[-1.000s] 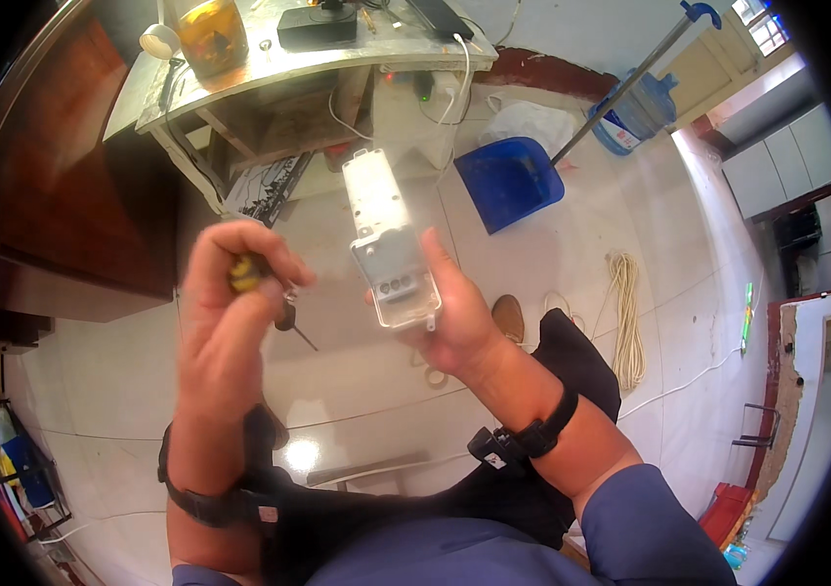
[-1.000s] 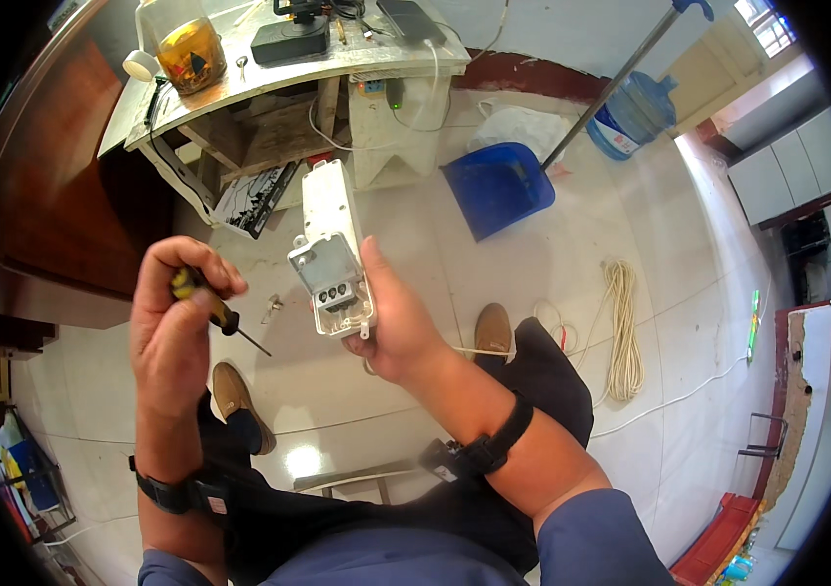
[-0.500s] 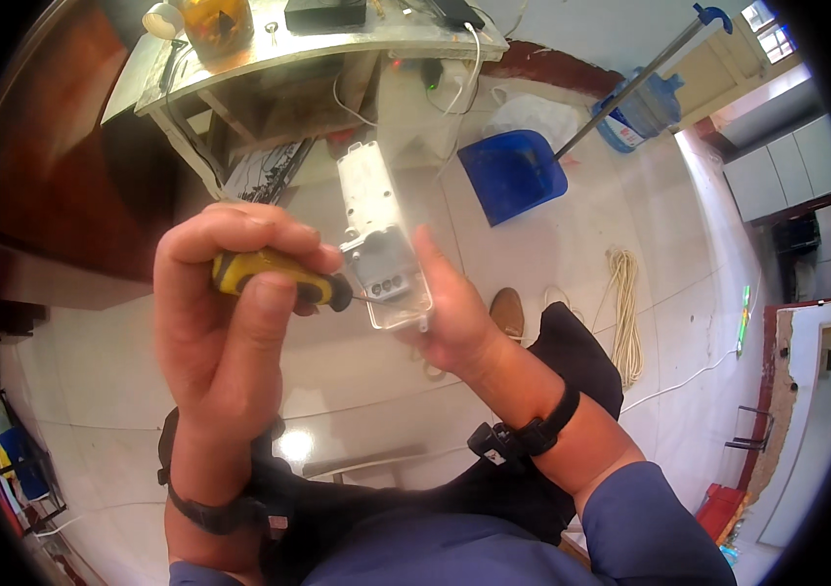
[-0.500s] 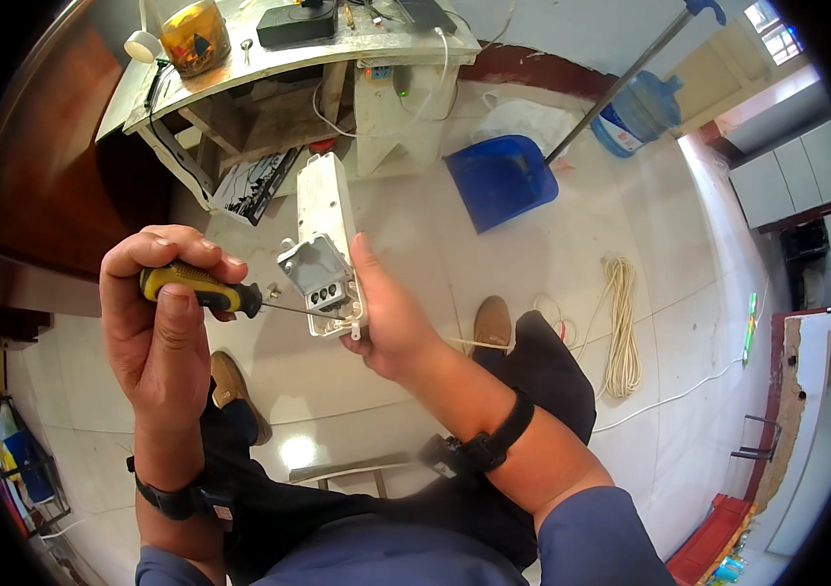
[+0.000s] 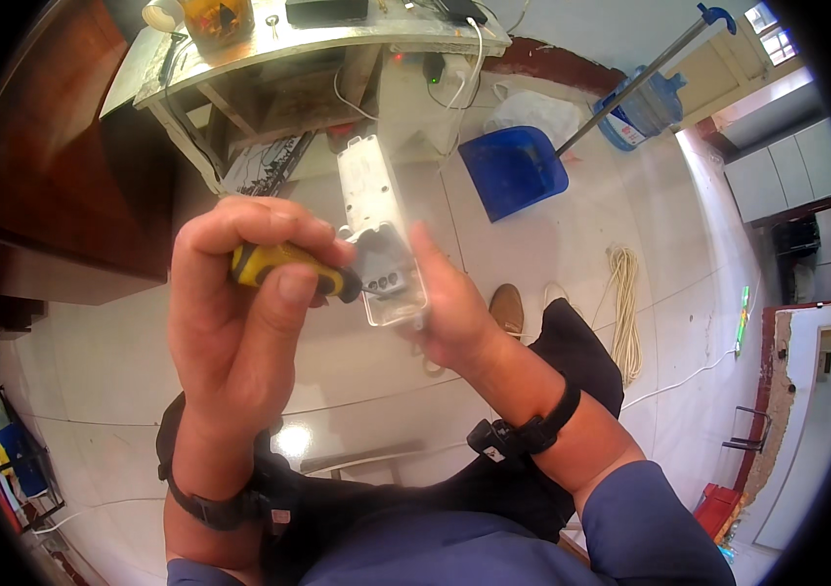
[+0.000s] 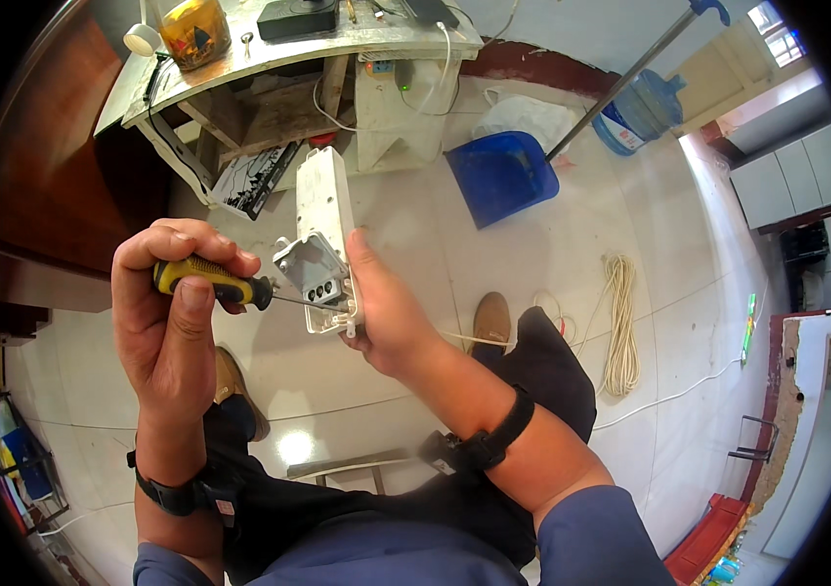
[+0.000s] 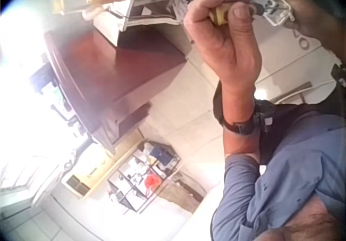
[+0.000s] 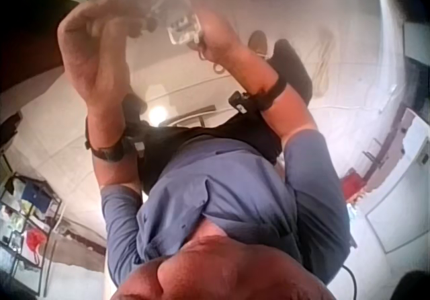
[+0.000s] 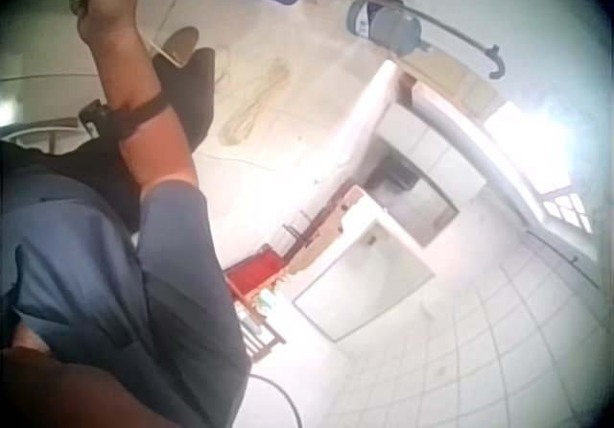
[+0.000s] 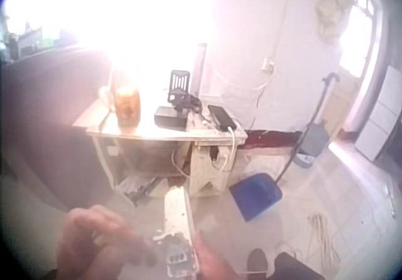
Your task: The person uses a screwdriver to open a white power strip, removes an internal cover, and inserts electrical wires into the terminals.
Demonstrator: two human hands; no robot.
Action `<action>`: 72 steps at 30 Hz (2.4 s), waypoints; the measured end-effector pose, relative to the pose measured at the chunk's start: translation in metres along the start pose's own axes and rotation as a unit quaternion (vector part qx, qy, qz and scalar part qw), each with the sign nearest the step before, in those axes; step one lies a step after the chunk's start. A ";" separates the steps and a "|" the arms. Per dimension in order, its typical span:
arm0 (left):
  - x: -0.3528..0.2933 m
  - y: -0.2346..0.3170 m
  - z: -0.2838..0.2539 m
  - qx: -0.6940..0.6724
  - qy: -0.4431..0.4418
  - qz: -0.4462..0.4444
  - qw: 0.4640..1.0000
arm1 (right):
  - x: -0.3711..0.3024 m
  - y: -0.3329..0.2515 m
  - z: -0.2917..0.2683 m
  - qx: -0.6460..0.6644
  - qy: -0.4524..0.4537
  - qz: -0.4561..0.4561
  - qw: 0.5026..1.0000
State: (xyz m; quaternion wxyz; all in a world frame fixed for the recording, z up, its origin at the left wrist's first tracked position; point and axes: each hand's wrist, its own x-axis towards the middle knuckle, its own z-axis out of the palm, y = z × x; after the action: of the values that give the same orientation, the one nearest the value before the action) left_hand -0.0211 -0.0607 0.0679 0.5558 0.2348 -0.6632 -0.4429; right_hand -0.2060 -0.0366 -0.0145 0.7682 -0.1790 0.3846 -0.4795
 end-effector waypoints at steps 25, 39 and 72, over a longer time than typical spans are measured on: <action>-0.004 0.006 0.001 -0.005 -0.020 -0.024 1.000 | 0.003 0.002 -0.002 -0.015 -0.004 -0.009 1.000; -0.005 0.000 -0.010 0.146 -0.038 -0.001 0.989 | 0.000 0.000 0.007 -0.016 0.010 -0.010 1.000; -0.001 -0.017 -0.002 0.069 0.025 -0.028 0.997 | -0.002 0.012 0.009 -0.009 0.086 0.112 0.990</action>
State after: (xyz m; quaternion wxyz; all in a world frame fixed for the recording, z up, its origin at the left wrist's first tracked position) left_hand -0.0222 -0.0693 0.0528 0.5417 0.3021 -0.6713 -0.4059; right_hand -0.1922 -0.0304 -0.0158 0.7798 -0.0998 0.4708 -0.4005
